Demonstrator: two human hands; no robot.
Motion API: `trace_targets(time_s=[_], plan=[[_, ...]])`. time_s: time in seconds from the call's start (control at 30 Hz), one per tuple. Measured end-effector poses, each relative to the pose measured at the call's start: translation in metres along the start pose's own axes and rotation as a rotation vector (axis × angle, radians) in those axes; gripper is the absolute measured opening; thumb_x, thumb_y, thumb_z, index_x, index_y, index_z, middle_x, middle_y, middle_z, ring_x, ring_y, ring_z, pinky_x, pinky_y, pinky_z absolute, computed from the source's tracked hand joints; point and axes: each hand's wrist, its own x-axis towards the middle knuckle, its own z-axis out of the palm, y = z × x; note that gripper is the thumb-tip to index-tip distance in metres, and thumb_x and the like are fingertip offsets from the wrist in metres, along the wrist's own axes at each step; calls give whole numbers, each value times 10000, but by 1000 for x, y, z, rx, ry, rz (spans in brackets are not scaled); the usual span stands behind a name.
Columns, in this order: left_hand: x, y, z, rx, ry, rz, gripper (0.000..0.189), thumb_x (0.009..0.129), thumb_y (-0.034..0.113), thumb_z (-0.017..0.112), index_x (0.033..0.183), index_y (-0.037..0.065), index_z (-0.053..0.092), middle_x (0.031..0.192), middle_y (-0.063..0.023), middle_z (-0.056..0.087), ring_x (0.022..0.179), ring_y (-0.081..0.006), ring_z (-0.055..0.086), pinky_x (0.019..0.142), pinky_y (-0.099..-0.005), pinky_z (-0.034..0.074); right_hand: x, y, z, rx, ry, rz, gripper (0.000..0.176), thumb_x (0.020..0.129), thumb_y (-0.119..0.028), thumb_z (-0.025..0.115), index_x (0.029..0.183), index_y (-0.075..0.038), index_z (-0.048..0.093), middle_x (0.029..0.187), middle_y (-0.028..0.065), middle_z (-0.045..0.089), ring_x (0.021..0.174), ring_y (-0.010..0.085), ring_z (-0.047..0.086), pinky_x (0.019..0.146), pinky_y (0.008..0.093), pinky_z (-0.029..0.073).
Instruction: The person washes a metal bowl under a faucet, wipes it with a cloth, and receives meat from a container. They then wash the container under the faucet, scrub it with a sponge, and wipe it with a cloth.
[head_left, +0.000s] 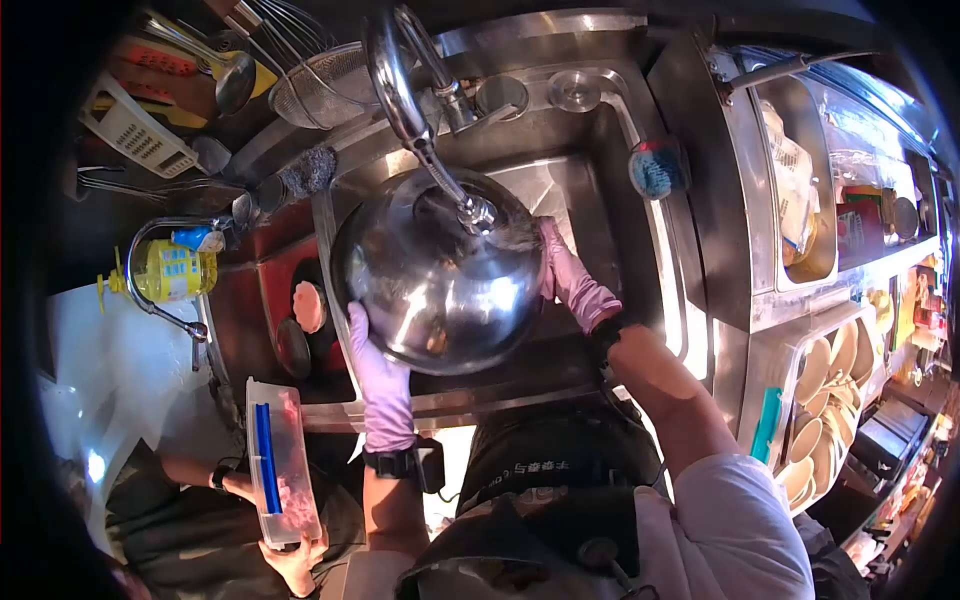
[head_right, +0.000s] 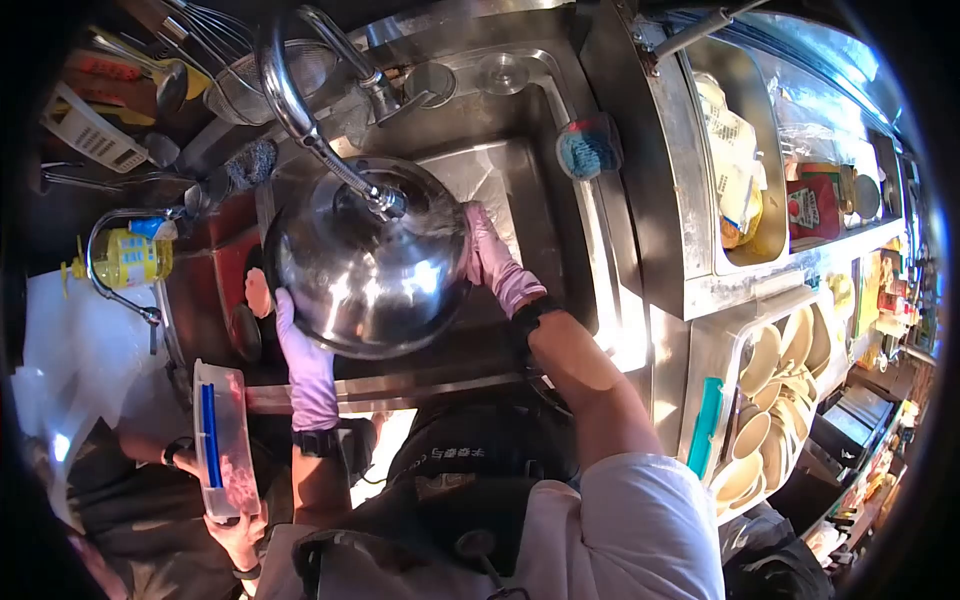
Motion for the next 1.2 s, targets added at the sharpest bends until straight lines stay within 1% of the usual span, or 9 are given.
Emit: trace_targets(time_s=[0.1, 0.27, 0.37, 0.57, 0.63, 0.83, 0.9, 1.07, 1.2], plan=[[-6, -24, 36, 126, 38, 37, 532, 897, 427, 546, 1279, 66, 466, 1258, -96, 534, 1138, -264, 522, 996, -449, 411, 3, 47, -18, -122, 119, -244, 546, 904, -585, 414, 1196, -139, 533, 493, -9, 406, 384, 132, 408, 343, 274, 302], [11, -81, 38, 184, -132, -11, 514, 916, 403, 527, 1277, 48, 442, 1239, -96, 538, 1113, -226, 533, 955, -400, 443, -65, 33, 62, -282, 5, -852, 203, 932, -225, 538, 1047, -61, 564, 924, 53, 559, 711, 113, 552, 633, 240, 461], [26, -99, 16, 252, -238, -17, 420, 941, 307, 525, 1267, 56, 440, 1154, -68, 569, 1012, -164, 573, 849, -303, 488, -79, 26, 113, 153, -306, -464, 156, 899, -96, 549, 1037, -29, 578, 1063, 69, 562, 857, 146, 599, 760, 243, 474], [5, -80, 33, 1097, -232, 85, 360, 916, 325, 574, 1162, 61, 563, 979, -7, 638, 890, -138, 599, 765, -291, 477, -27, -16, 95, -605, 16, -1160, 242, 929, -121, 493, 1155, -40, 526, 1054, 52, 560, 911, 141, 543, 782, 299, 458], [-9, -62, 49, 1601, -403, 61, 351, 893, 341, 589, 1123, 76, 576, 910, -89, 659, 840, -217, 623, 725, -336, 475, -18, -32, 67, -205, 54, -513, 260, 917, -199, 558, 1136, -60, 540, 1030, 48, 556, 907, 139, 542, 774, 302, 461], [-26, -67, 40, 2478, -1049, 199, 293, 837, 198, 579, 1122, 131, 581, 899, -173, 656, 862, -327, 635, 804, -401, 491, -62, -59, 29, -440, 289, -57, 563, 715, -161, 752, 1187, -79, 457, 1049, 153, 592, 954, 298, 578, 685, 520, 522], [-19, -67, 18, 2399, -1136, 425, 425, 790, 217, 637, 1200, 153, 543, 1062, -166, 621, 1027, -319, 578, 930, -412, 419, -35, -21, -25, -446, 218, -34, 477, 735, -61, 673, 1160, -130, 467, 941, 76, 614, 854, 244, 613, 440, 470, 499], [-35, -27, 24, 2222, -915, 533, 932, 671, 297, 764, 1448, 217, 255, 1519, -123, 145, 1412, -293, 106, 1091, -586, 100, -32, 11, -31, -329, 229, -489, 386, 719, 72, 559, 1078, -61, 510, 960, 22, 602, 803, 125, 563, 752, 261, 462], [-15, -27, -26, 1039, -265, 437, 902, 835, 144, 662, 1479, 237, 37, 1462, -105, 282, 1313, -218, 320, 1076, -350, 288, -54, -19, -6, -352, 132, -599, 447, 746, 93, 531, 1167, -54, 494, 1011, 29, 588, 863, 109, 541, 774, 248, 449]])
